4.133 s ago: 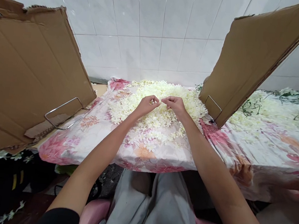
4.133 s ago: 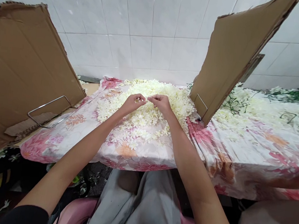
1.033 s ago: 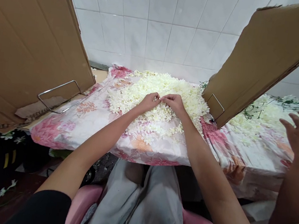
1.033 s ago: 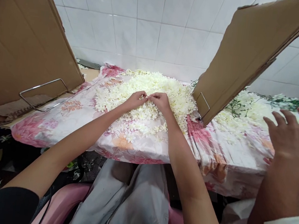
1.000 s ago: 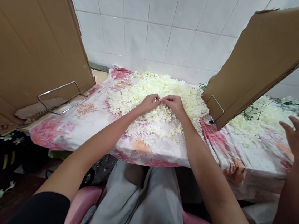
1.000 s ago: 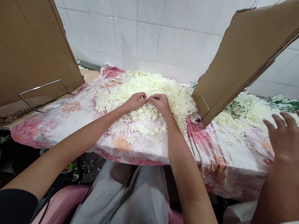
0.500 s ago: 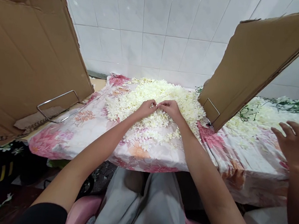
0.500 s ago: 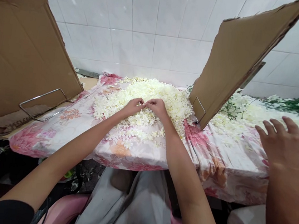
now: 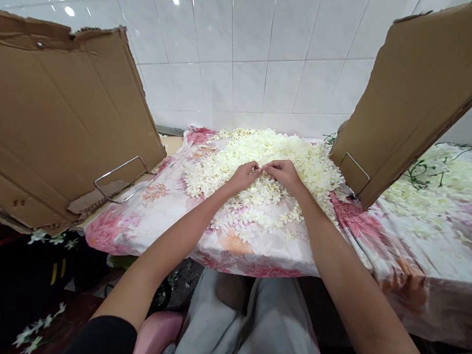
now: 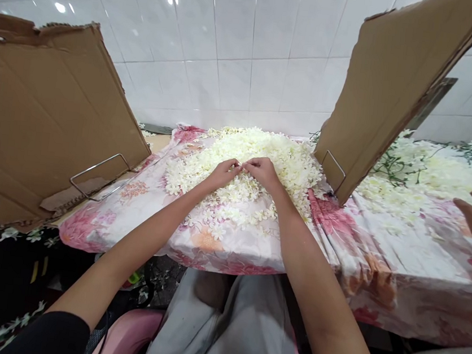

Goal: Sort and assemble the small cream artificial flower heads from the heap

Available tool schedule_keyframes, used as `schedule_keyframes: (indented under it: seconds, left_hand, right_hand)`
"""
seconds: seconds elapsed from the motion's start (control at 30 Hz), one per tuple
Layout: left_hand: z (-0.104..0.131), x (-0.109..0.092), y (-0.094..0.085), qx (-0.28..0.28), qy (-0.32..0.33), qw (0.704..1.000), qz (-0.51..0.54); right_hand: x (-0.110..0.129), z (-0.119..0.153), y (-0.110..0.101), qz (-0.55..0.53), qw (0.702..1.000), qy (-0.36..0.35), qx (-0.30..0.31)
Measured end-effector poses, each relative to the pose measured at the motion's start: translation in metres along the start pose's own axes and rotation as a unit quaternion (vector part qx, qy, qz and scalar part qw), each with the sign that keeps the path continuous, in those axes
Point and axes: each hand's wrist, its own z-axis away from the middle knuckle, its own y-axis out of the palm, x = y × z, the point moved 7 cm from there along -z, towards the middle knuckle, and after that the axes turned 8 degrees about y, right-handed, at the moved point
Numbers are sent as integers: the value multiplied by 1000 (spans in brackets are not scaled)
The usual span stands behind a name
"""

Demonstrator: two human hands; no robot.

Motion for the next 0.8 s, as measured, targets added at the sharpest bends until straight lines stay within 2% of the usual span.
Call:
schedule_keyframes:
  seconds: [0.43,0.63,0.8]
  left_hand:
    - [0,-2,-3,1,19,999,-37]
    - [3,-8,-5,5,16,999,-34]
    - [3,-12,-6,-5,14,1000,-20]
  right_hand:
    - [3,1,0,2,1000,-5,-22]
    - [5,2,1,-10,1000,-14,-6]
    - [3,0,1,-42,999,8,10]
